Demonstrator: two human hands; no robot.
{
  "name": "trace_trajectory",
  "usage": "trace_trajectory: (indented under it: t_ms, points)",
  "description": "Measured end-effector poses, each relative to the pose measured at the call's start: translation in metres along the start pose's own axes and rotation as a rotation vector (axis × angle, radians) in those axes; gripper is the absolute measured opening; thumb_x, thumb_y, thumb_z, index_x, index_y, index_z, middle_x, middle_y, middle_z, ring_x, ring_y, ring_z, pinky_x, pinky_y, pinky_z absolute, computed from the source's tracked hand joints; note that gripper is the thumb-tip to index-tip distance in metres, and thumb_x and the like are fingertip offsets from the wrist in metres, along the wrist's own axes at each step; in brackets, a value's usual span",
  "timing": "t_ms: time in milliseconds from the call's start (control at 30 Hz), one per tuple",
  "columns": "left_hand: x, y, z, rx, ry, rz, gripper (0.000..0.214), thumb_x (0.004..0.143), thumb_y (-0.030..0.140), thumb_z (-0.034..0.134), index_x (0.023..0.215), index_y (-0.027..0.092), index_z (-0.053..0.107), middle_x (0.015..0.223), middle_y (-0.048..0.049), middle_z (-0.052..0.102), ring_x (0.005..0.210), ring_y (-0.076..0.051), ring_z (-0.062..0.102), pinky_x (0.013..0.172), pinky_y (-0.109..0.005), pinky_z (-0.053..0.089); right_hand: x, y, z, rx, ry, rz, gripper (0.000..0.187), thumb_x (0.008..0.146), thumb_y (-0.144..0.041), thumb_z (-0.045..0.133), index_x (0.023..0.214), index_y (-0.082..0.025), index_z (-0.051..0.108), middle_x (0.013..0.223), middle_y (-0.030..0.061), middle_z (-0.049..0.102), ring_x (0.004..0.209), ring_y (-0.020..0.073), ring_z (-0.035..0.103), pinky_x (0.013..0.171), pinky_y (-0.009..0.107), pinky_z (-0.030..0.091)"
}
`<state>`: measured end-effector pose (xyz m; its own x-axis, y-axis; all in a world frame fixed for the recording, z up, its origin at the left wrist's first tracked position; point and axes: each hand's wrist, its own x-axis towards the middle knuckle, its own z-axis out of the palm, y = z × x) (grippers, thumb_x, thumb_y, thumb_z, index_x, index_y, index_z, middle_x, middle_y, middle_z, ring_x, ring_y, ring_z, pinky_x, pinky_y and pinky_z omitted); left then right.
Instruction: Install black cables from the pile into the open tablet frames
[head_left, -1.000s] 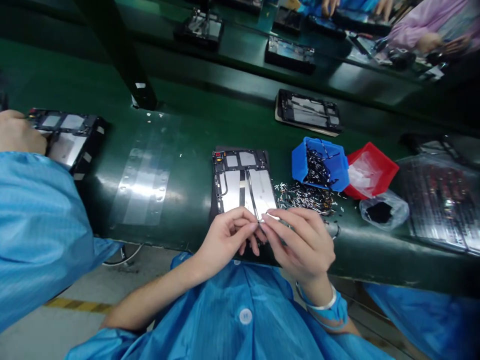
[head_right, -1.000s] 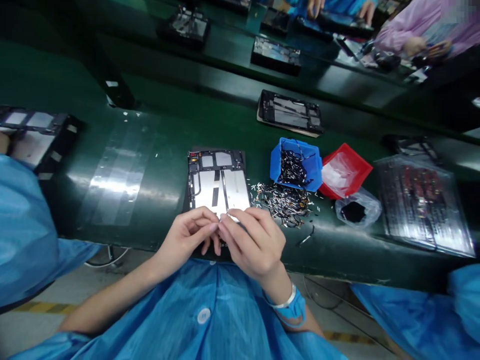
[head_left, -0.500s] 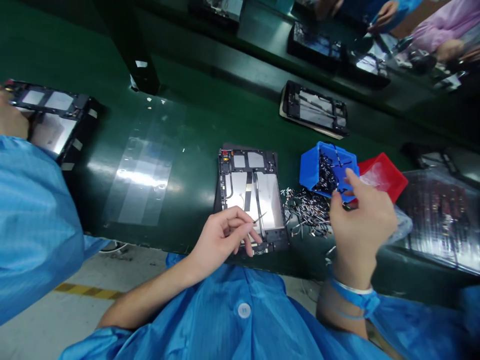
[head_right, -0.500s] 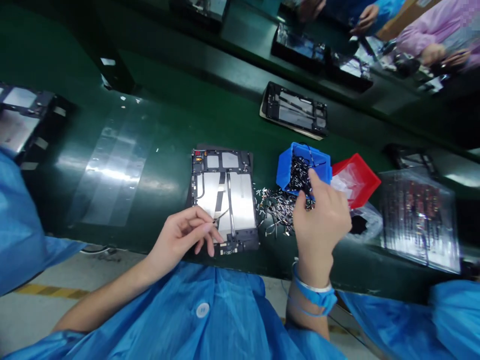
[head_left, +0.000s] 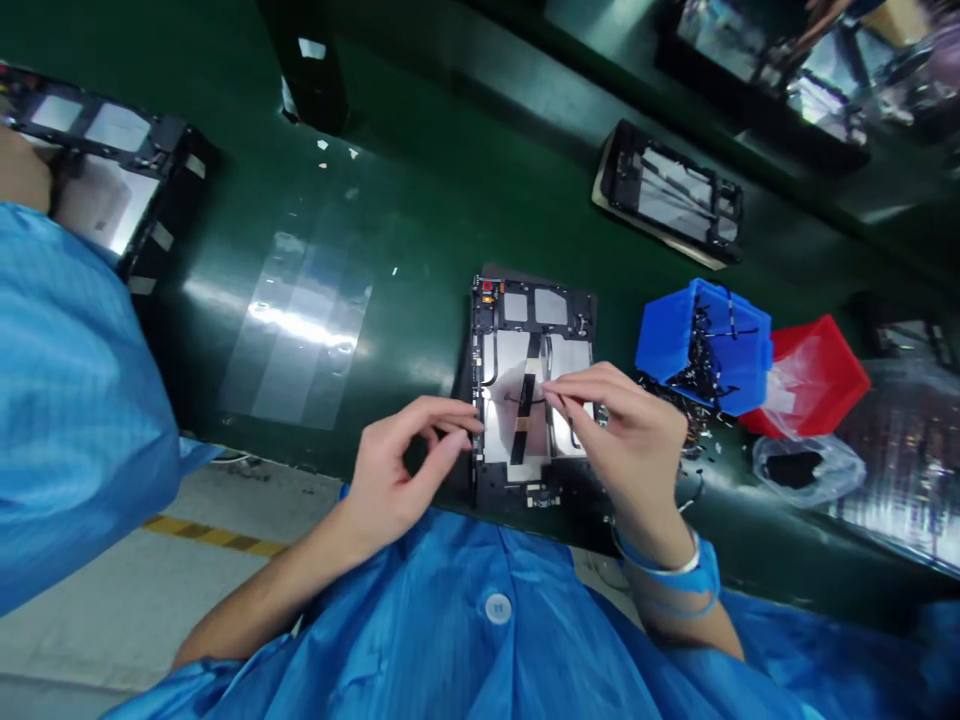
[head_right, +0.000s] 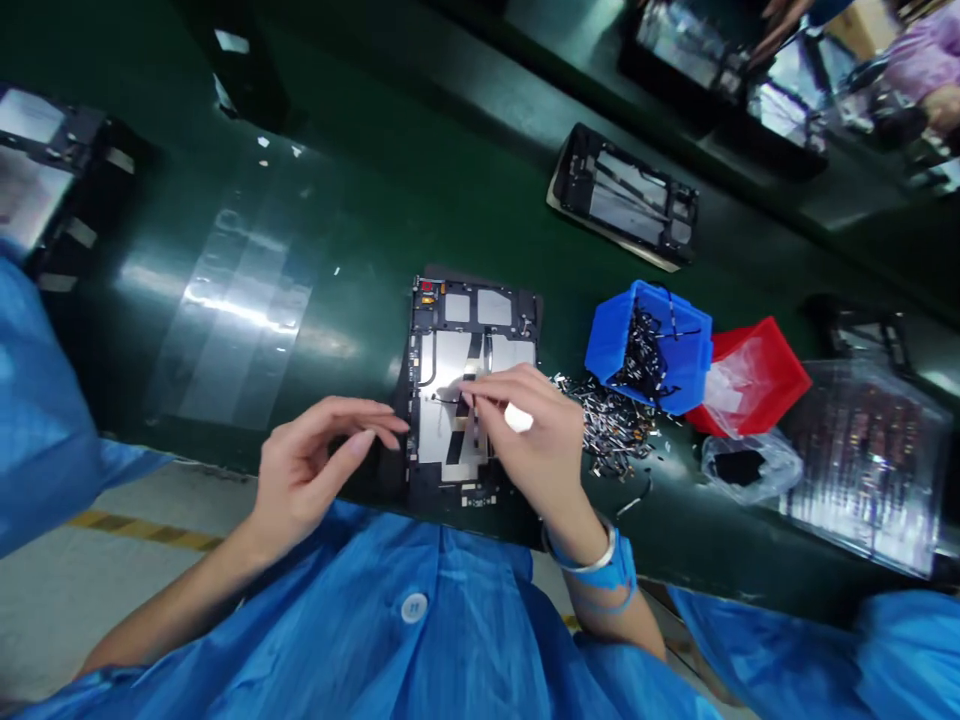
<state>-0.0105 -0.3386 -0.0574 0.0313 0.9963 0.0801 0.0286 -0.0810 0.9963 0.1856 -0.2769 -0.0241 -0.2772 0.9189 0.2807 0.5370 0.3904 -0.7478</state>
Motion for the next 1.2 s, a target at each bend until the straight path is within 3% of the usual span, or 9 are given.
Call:
trace_trajectory:
  t_ms: [67,133,300,567,700,933,1200]
  points:
    - [-0.005,-0.012,-0.009,0.299,0.079,0.139,0.017,0.090,0.014,0.054,0.104,0.014,0.063,0.096,-0.0074,0.071,0.084,-0.016,0.067,0.071,-0.026,0.052,0.008,0.006,0.004,0.132,-0.067,0.183,0.013,0.080,-0.016,0.067,0.081,-0.025,0.075,0.077,0.0002,0.073,0.070,0.0141,0.065,0.061,0.029,0.051]
    - [-0.008,-0.022,-0.013,0.537,0.044,0.255,0.020,0.089,0.012,0.053,0.107,0.012,0.062,0.105,-0.0117,0.069,0.096,-0.020,0.065,0.081,-0.032,0.053,0.017,0.011,0.010,0.224,-0.182,0.308,0.008,0.077,-0.020,0.070,0.080,-0.023,0.076,0.077,0.0020,0.073,0.068,0.0144,0.065,0.059,0.028,0.051]
    - [-0.006,-0.031,-0.011,0.846,-0.098,0.377,0.034,0.090,0.018,0.051,0.122,0.008,0.056,0.122,-0.0182,0.062,0.110,-0.029,0.058,0.084,-0.039,0.050,0.034,0.020,0.022,0.260,-0.328,0.393,0.015,0.072,-0.022,0.073,0.087,-0.019,0.076,0.069,0.0016,0.068,0.060,0.0113,0.056,0.056,0.027,0.046]
    - [-0.002,-0.030,-0.011,0.974,-0.186,0.415,0.045,0.096,0.034,0.043,0.132,0.010,0.053,0.129,-0.0205,0.056,0.117,-0.031,0.053,0.083,-0.038,0.044,0.040,0.019,0.030,0.166,-0.303,0.365,0.013,0.073,-0.020,0.068,0.084,-0.018,0.075,0.065,-0.0001,0.063,0.058,0.0095,0.049,0.052,0.024,0.039]
    - [0.000,-0.030,-0.009,1.018,-0.179,0.420,0.044,0.097,0.035,0.041,0.130,0.011,0.055,0.128,-0.0195,0.058,0.114,-0.030,0.054,0.082,-0.037,0.044,0.036,0.017,0.030,0.135,-0.306,0.358,0.012,0.074,-0.018,0.066,0.083,-0.019,0.075,0.063,-0.0014,0.062,0.055,0.0087,0.048,0.051,0.024,0.039]
    - [0.000,-0.023,-0.005,1.172,-0.138,0.413,0.039,0.095,0.033,0.047,0.127,0.015,0.061,0.129,-0.0193,0.060,0.111,-0.032,0.058,0.080,-0.039,0.040,0.036,0.016,0.027,-0.034,-0.189,0.234,0.005,0.077,-0.023,0.068,0.075,-0.021,0.073,0.065,-0.0011,0.065,0.060,0.0109,0.052,0.057,0.026,0.041]
    - [-0.002,-0.025,-0.009,1.124,-0.137,0.448,0.038,0.093,0.031,0.051,0.126,0.015,0.062,0.129,-0.0187,0.061,0.112,-0.030,0.059,0.083,-0.038,0.040,0.044,0.020,0.024,0.052,-0.303,0.329,0.006,0.075,-0.023,0.068,0.072,-0.018,0.068,0.062,-0.0023,0.059,0.055,0.0083,0.045,0.055,0.025,0.037]
